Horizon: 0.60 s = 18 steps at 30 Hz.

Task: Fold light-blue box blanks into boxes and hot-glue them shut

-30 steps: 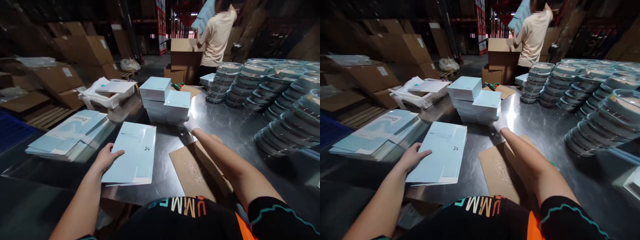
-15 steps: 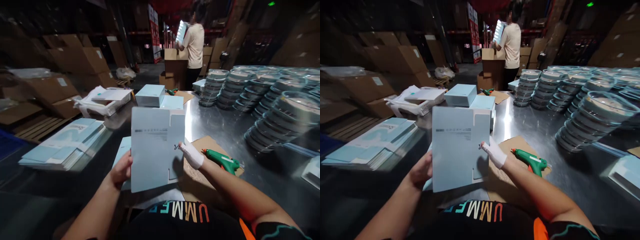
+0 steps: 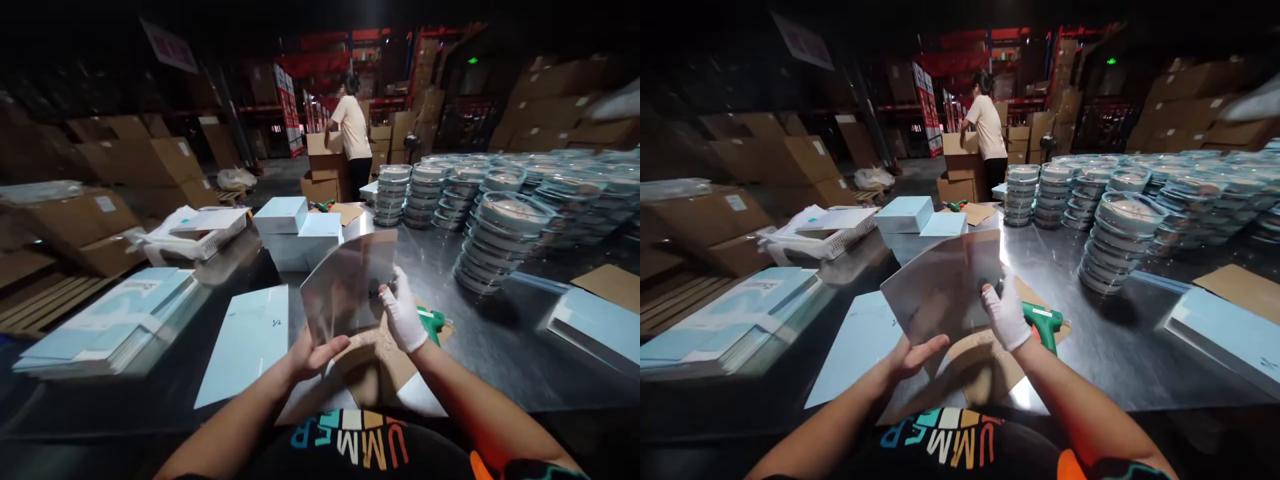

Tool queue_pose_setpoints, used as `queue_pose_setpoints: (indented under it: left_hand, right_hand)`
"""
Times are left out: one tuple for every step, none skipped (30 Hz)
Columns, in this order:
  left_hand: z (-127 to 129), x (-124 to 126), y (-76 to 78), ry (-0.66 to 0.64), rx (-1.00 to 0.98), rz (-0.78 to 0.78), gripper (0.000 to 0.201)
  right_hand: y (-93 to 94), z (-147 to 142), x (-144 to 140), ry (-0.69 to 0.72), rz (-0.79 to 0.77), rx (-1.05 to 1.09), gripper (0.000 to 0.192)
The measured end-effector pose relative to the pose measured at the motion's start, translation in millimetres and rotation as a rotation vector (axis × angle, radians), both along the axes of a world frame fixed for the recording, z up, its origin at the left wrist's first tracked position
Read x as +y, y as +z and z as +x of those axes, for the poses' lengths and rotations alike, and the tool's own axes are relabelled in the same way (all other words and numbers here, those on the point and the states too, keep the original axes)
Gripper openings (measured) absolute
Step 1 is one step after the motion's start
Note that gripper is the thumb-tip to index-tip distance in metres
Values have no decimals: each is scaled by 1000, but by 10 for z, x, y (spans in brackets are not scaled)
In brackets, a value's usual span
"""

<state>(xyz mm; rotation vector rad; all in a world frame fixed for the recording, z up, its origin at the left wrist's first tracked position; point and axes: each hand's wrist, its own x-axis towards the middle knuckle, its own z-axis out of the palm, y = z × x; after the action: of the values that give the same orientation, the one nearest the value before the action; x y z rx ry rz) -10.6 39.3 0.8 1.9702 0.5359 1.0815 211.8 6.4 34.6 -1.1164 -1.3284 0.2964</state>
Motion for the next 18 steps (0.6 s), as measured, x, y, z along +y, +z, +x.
queue_pose_setpoints:
  left_hand:
    - [-36, -12, 50, -1, 19, 33, 52]
    - [-82, -22, 113, 4, 37, 49, 46]
    - [-133, -33, 187, 9, 53, 61, 42]
    - [-183, -46, 269, 8, 79, 77, 39]
    - [-231, -59, 355, -3, 109, 104, 37]
    - [-277, -73, 441, -29, 138, 145, 35]
    - [-320, -85, 520, -65, 165, 194, 32]
    - [-363, -93, 588, -111, 187, 242, 32]
    - [-406, -98, 640, -157, 208, 275, 33]
    - [-451, -97, 674, -206, 233, 297, 35]
    - [-499, -92, 689, -254, 256, 313, 38]
    - [-551, -81, 688, -287, 278, 323, 39]
    - [-609, -63, 674, -294, 297, 329, 40]
    - [-671, -39, 654, -276, 306, 338, 40]
    - [-739, -9, 633, -235, 289, 362, 40]
    - [-811, 24, 615, -175, 251, 398, 39]
    - [-883, 56, 604, -100, 207, 435, 38]
    - [-950, 82, 599, -31, 164, 480, 37]
  right_hand:
    - [24, 89, -33, -151, 78, -67, 71]
    - [61, 179, -84, -285, 184, -163, 68]
    - [112, 262, -153, -388, 303, -280, 67]
    - [174, 330, -234, -462, 412, -397, 67]
    - [244, 380, -321, -509, 495, -503, 66]
    - [318, 409, -407, -537, 547, -587, 66]
    - [391, 418, -487, -557, 574, -645, 65]
    - [459, 410, -555, -559, 582, -677, 63]
    - [519, 393, -612, -530, 573, -687, 58]
    - [571, 371, -658, -467, 556, -679, 51]
    - [612, 352, -696, -376, 529, -663, 44]
    - [645, 341, -729, -266, 499, -645, 36]
    - [670, 342, -760, -150, 464, -630, 29]
    - [690, 354, -789, -36, 424, -625, 24]
    - [706, 376, -817, 65, 384, -623, 22]
    - [720, 403, -841, 164, 327, -620, 24]
    - [731, 428, -858, 277, 247, -617, 30]
    - [737, 445, -865, 391, 149, -613, 37]
